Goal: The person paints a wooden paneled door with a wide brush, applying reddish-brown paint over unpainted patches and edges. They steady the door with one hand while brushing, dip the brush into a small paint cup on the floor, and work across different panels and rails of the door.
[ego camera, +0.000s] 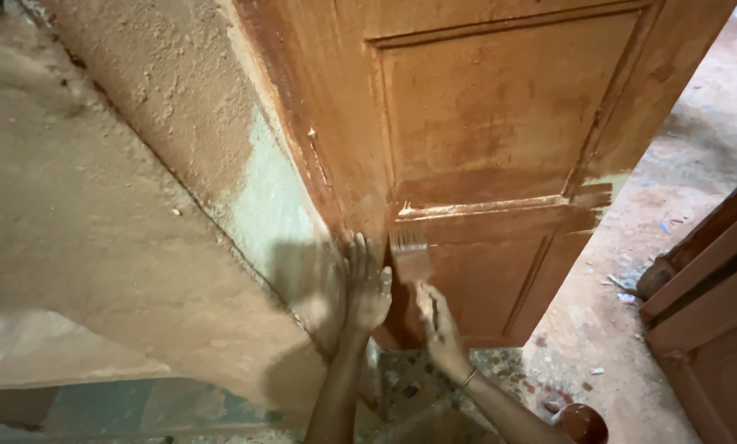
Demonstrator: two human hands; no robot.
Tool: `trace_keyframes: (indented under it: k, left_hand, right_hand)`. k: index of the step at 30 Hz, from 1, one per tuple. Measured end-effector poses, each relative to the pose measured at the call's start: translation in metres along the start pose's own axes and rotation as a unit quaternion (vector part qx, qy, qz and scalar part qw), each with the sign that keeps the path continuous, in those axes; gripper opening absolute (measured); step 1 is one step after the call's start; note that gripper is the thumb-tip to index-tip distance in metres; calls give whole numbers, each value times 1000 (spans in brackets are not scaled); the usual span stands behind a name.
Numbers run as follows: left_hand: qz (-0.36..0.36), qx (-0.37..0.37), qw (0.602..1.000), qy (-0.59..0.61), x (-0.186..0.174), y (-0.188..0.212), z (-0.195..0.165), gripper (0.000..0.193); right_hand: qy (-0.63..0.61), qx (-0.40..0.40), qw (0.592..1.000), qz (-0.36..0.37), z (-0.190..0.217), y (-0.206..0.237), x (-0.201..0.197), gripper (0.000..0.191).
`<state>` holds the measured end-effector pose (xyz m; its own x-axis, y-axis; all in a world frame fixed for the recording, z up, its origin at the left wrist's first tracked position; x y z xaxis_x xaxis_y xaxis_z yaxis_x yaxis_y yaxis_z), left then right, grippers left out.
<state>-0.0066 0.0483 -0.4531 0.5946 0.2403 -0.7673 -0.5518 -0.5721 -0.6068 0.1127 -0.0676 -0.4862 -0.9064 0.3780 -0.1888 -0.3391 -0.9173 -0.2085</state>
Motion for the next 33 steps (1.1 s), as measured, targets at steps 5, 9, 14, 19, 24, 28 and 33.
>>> trace_keyframes:
  k: [5, 9, 14, 19, 24, 28, 33]
  left_hand:
    - [5, -3, 999, 36, 1, 13, 13, 70]
    - [23, -14, 999, 42, 4, 24, 19, 69]
    - [-32, -27, 997, 69, 6, 34, 14, 74]
    - [-73, -36, 994, 78, 8, 43, 12, 69]
    - [-229, -41, 948, 215, 16, 62, 18, 58]
    - [-146, -86, 979, 113, 28, 80, 19, 56]
    - [-175, -60, 960, 209, 32, 88, 22, 65]
  right_hand:
    - [-140, 397, 902, 95, -28, 29, 23, 69]
    - [-142, 448, 879, 75, -27, 21, 20, 43]
    - [-215, 324, 917, 93, 21, -14, -8, 51]
    - [-283, 160, 932, 161, 73, -6, -26, 56]
    - [7, -166, 986, 5, 62, -16, 15, 48]
    - [164, -93, 980, 61, 12, -17, 48, 66]
    - [368, 142, 887, 239, -26, 6, 46, 91]
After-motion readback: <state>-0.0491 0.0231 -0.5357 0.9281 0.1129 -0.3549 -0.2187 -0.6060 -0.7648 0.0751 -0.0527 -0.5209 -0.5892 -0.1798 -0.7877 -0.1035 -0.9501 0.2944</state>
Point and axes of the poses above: each hand's wrist, its own y-axis away from the middle knuckle, its own x-axis out of the palm, z = x × y, the point moved 1 cm from there along -y, towards the middle knuckle, and after that the axes turned 14 degrees about x, right-handed, at the moved point
